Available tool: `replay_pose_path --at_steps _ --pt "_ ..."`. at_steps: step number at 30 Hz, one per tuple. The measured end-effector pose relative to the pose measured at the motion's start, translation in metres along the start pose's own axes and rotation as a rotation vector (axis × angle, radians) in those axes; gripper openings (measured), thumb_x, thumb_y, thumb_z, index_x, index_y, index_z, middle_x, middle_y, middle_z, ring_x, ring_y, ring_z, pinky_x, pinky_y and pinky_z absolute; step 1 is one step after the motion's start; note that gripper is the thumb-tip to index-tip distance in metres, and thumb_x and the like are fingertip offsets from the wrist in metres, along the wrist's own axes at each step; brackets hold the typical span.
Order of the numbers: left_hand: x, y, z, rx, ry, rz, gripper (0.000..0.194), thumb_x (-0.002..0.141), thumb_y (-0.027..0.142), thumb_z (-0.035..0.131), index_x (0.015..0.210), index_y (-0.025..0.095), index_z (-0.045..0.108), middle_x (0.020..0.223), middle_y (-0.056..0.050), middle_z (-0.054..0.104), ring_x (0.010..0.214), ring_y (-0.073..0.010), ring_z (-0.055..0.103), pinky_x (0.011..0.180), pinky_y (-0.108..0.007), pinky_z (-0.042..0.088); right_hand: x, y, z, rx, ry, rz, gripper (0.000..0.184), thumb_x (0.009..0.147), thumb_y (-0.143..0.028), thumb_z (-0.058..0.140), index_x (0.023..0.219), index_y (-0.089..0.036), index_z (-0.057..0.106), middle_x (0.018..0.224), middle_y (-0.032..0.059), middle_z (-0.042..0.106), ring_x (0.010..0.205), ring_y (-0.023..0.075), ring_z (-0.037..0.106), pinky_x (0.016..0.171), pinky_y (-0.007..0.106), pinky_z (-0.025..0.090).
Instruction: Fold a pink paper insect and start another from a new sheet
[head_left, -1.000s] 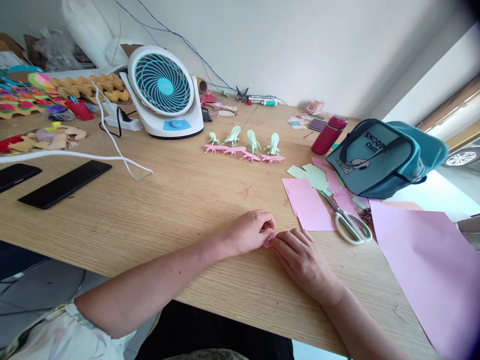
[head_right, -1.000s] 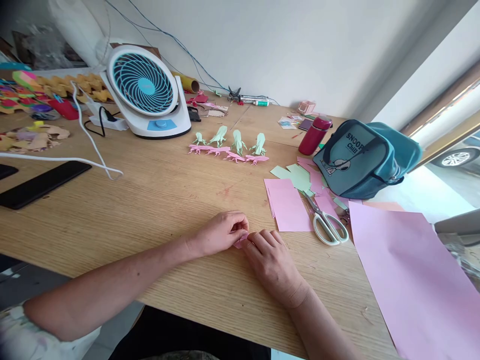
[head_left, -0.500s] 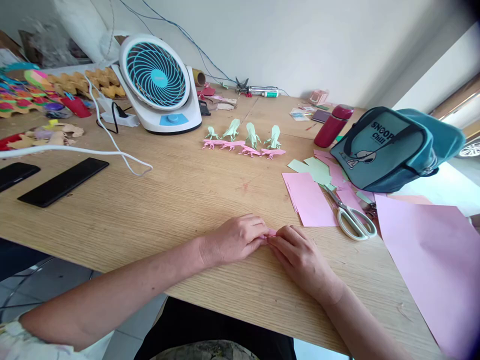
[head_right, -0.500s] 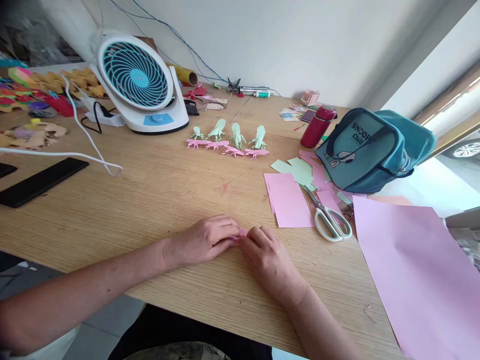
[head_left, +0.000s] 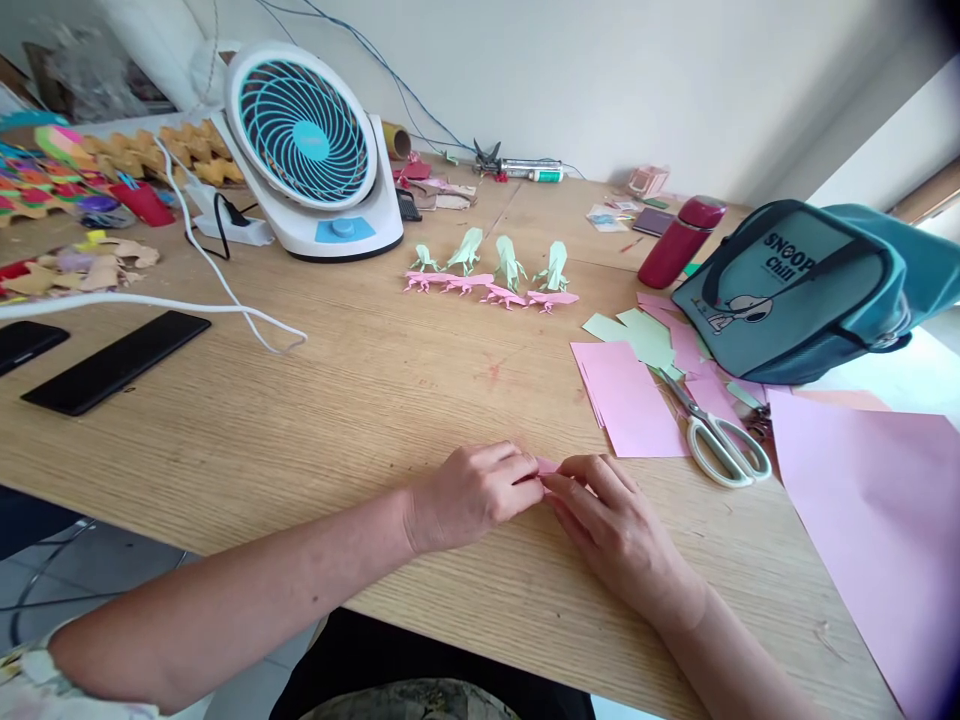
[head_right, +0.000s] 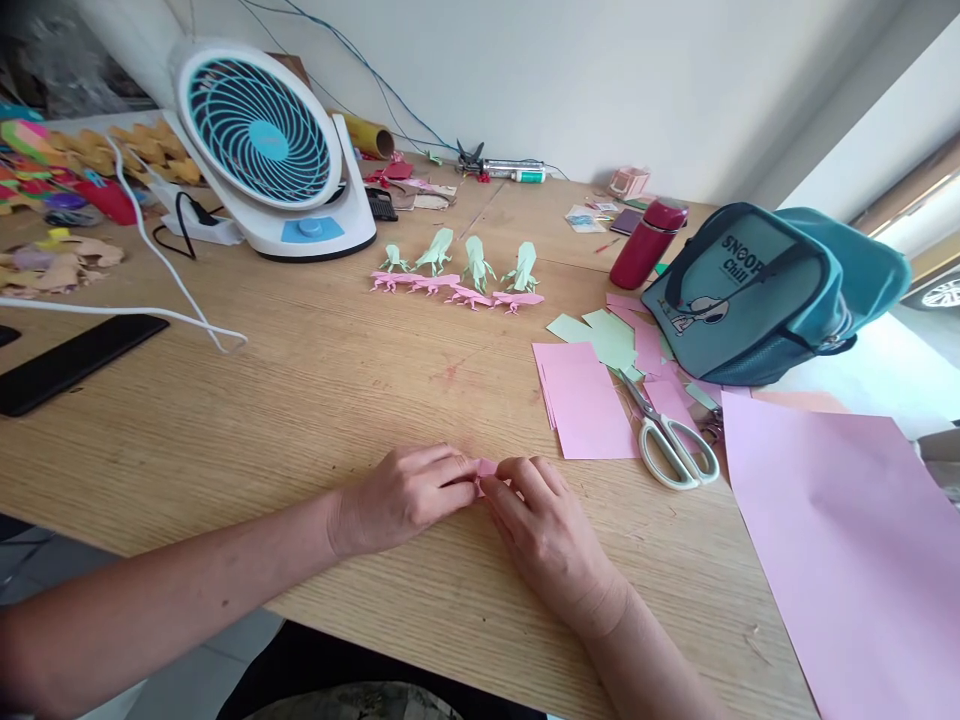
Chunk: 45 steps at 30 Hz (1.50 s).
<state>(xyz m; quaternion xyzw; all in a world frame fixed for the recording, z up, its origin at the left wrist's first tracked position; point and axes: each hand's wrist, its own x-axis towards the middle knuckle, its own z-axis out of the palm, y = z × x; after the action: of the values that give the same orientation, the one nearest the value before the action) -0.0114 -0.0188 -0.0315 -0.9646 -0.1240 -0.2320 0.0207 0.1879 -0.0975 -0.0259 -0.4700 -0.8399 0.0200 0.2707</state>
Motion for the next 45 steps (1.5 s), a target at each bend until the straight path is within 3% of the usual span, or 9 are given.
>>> replay_pose_path --at_steps 3,7,12,18,25,29,34,39,45 --pt "0.0 -0.001 -0.001 0.04 0.005 0.032 0.013 0.095 0.017 0.053 0.098 0.017 0.066 0.104 -0.004 0.07 0.089 -0.0137 0.063 0.079 -0.026 0.054 -0.001 0.001 0.0 -0.029 -0.03 -0.031 0.026 0.096 -0.008 0.049 0.118 -0.013 0.061 0.107 0.0148 0.062 0.092 0.0229 0.058 0.078 0.039 0.052" --pt "0.002 -0.003 -0.004 0.038 0.019 0.053 0.014 0.094 0.014 0.054 0.098 0.016 0.067 0.102 -0.006 0.071 0.091 -0.0157 0.064 0.08 -0.03 0.054 -0.002 0.002 0.0 0.025 -0.072 -0.021 0.021 0.096 -0.008 0.047 0.106 -0.014 0.064 0.1 0.0121 0.065 0.087 0.0218 0.058 0.077 0.039 0.053" --pt "0.004 -0.002 -0.008 -0.008 0.034 0.05 0.015 0.094 0.011 0.053 0.102 0.013 0.066 0.096 -0.007 0.071 0.092 -0.0145 0.066 0.083 -0.028 0.057 0.0 0.0 -0.002 0.059 -0.074 0.008 0.021 0.097 -0.007 0.046 0.095 -0.015 0.065 0.095 0.0112 0.065 0.087 0.0215 0.058 0.076 0.038 0.053" --pt "0.002 0.001 -0.01 -0.036 0.028 0.016 0.012 0.093 0.012 0.055 0.099 0.011 0.066 0.105 -0.007 0.07 0.097 -0.0153 0.065 0.087 -0.028 0.058 0.001 0.0 -0.003 0.077 -0.075 0.019 0.021 0.096 -0.006 0.047 0.086 -0.015 0.063 0.093 0.0116 0.063 0.084 0.0208 0.057 0.072 0.035 0.053" --pt "0.001 0.001 -0.013 -0.027 -0.033 -0.023 0.013 0.095 0.014 0.055 0.101 0.013 0.065 0.107 -0.006 0.07 0.094 -0.0138 0.065 0.084 -0.026 0.057 -0.003 0.003 -0.002 0.065 -0.121 0.041 0.018 0.097 -0.01 0.046 0.095 -0.016 0.064 0.093 0.0099 0.062 0.081 0.0195 0.057 0.072 0.034 0.052" --pt "0.003 0.001 -0.014 -0.023 -0.068 -0.035 0.013 0.095 0.015 0.053 0.102 0.013 0.065 0.101 -0.004 0.07 0.088 -0.0128 0.063 0.082 -0.025 0.056 -0.004 0.004 -0.001 0.046 -0.106 0.026 0.018 0.099 -0.014 0.046 0.099 -0.015 0.063 0.093 0.0099 0.063 0.081 0.0195 0.057 0.07 0.034 0.051" --pt "0.005 -0.001 -0.012 -0.064 -0.071 -0.073 0.011 0.095 0.017 0.054 0.097 0.015 0.065 0.094 -0.003 0.068 0.084 -0.014 0.061 0.076 -0.026 0.054 -0.001 0.002 -0.001 0.032 -0.104 0.048 0.02 0.098 -0.013 0.046 0.086 -0.017 0.062 0.088 0.009 0.062 0.078 0.0182 0.057 0.069 0.032 0.049" --pt "0.006 -0.004 -0.009 -0.139 -0.065 -0.094 0.014 0.095 0.018 0.055 0.106 0.017 0.064 0.1 -0.004 0.069 0.09 -0.0141 0.061 0.08 -0.027 0.054 0.001 0.002 0.002 0.074 -0.077 0.113 0.022 0.097 -0.011 0.046 0.081 -0.018 0.06 0.085 0.0078 0.062 0.077 0.0173 0.058 0.069 0.032 0.049" --pt "0.009 -0.004 -0.007 -0.133 -0.025 -0.051 0.015 0.097 0.014 0.05 0.1 0.014 0.065 0.107 -0.004 0.071 0.092 -0.0138 0.063 0.082 -0.027 0.055 0.002 0.003 0.003 0.121 -0.041 0.137 0.016 0.096 -0.011 0.048 0.087 -0.018 0.06 0.084 0.0069 0.061 0.074 0.0176 0.057 0.066 0.031 0.048"
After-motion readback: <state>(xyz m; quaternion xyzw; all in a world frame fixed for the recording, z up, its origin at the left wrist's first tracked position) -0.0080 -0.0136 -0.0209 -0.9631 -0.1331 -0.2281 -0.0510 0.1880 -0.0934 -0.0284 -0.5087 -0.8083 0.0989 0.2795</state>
